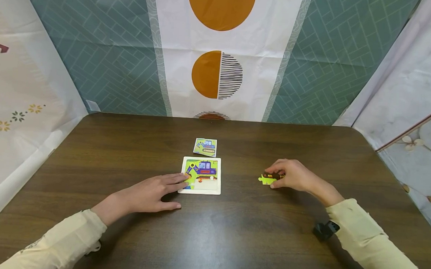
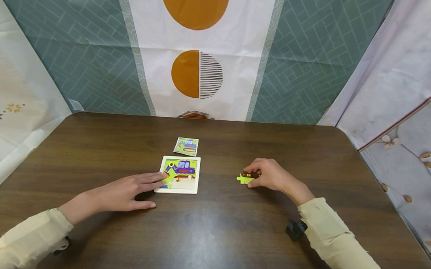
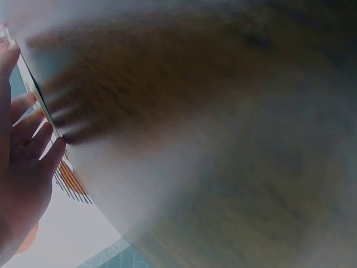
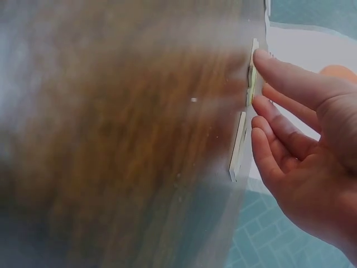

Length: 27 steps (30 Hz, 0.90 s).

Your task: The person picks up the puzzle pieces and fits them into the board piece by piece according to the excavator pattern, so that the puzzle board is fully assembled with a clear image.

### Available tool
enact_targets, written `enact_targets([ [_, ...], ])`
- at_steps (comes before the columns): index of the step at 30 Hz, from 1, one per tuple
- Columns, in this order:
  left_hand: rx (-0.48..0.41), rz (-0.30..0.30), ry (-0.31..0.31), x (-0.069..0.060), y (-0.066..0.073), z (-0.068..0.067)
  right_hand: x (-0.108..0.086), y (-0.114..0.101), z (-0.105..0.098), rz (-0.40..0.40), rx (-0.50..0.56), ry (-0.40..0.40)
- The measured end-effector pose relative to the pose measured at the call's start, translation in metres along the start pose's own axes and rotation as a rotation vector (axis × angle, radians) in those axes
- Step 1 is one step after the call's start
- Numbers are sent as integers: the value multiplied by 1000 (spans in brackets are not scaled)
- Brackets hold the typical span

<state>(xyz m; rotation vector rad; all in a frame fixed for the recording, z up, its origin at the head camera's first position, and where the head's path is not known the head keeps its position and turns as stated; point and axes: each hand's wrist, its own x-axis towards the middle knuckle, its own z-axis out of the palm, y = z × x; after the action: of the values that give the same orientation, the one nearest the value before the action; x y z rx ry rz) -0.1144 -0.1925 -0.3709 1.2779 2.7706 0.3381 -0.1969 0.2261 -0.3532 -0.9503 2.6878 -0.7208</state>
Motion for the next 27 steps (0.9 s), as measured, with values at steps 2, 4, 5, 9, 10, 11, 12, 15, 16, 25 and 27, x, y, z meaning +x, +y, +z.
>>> enact_targets([
  [2,1,0,0,0,0,0,0,0,0,-12,-6,-5],
  [4,0,-2,0,0,1,-1,1,0,1,-23,-13,-9],
  [5,-1,-2,-1,0,1,-1,1,0,1,-28,-14,-10],
  [9,-4,-1,-3,0,1,-1,1,0,2,-47,-24,-13],
  [10,-5,-2,-3,0,1,-1,1,0,2,-48,-27,-13],
  [11,-4,-2,-4,0,1,-1,1,-1,2,-47,-28,-14],
  [12,-1,-3,-6,0,1,0,1,-1,2,-46,-29,-15],
  [15,-2,-4,-7,-1,1,0,2,-1,2,-40,-33,-17],
  [16,-2,-3,-6,-1,0,0,2,-1,2,-38,-34,-16],
  [25,-4,0,-1,-1,1,0,5,-4,0,-38,-7,7],
  [27,-5,3,3,-1,1,0,5,-5,-1,-34,6,5],
])
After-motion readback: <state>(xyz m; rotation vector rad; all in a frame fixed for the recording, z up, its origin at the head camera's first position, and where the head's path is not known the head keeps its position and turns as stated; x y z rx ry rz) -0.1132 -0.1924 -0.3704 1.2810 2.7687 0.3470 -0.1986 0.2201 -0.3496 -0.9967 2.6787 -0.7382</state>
